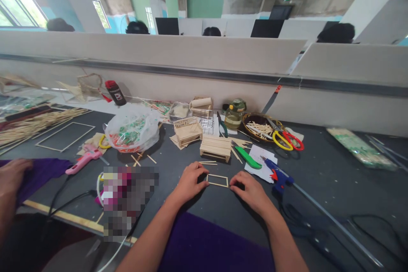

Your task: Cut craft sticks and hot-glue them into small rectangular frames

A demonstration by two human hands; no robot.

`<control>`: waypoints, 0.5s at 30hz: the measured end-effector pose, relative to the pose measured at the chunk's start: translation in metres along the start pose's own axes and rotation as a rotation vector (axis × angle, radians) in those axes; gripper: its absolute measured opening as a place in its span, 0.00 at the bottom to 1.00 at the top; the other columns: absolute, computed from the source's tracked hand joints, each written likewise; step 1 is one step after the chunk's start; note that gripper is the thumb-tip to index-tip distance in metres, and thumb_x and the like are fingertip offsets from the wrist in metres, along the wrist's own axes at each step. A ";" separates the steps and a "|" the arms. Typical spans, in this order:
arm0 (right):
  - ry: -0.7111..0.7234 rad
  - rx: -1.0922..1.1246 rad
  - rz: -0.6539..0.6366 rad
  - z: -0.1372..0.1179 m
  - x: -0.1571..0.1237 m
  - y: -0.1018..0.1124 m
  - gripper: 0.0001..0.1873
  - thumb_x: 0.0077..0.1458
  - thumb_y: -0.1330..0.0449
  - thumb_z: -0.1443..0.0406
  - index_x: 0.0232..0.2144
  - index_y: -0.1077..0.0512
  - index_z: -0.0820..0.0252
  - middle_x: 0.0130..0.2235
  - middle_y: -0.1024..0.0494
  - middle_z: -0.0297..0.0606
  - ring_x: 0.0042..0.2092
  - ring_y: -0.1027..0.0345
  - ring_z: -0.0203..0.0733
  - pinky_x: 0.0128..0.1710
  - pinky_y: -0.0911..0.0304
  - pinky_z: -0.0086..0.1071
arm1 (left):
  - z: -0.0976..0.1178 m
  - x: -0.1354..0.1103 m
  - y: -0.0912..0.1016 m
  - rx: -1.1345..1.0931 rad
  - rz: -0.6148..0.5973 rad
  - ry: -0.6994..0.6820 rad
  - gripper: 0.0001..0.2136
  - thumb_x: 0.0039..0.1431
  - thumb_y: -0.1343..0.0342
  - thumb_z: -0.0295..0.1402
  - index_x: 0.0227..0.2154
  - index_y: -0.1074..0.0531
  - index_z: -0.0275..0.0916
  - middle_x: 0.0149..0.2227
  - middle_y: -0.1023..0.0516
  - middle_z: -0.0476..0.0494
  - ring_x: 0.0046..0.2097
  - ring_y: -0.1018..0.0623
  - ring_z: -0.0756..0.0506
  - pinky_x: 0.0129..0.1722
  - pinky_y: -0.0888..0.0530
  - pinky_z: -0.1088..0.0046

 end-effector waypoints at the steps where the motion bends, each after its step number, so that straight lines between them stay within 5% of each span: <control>1: 0.008 -0.001 -0.001 -0.001 0.000 -0.001 0.06 0.55 0.44 0.64 0.30 0.27 0.54 0.35 0.28 0.35 0.40 0.34 0.41 0.40 0.42 0.33 | 0.000 0.000 0.000 0.000 0.003 -0.001 0.14 0.48 0.36 0.31 0.40 0.25 0.44 0.43 0.28 0.45 0.46 0.29 0.43 0.46 0.34 0.67; 15: -0.027 0.031 -0.013 0.002 0.002 -0.003 0.08 0.54 0.45 0.64 0.30 0.25 0.53 0.35 0.26 0.36 0.40 0.33 0.42 0.41 0.41 0.34 | -0.001 0.000 -0.001 -0.021 0.007 0.002 0.13 0.49 0.37 0.31 0.39 0.25 0.44 0.42 0.28 0.45 0.46 0.29 0.42 0.46 0.34 0.66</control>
Point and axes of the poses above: each hand's wrist, its own x-axis towards the middle knuckle, its own y-axis out of the back of the hand, z = x × y, the point moved 10 cm from there along x, towards the middle knuckle
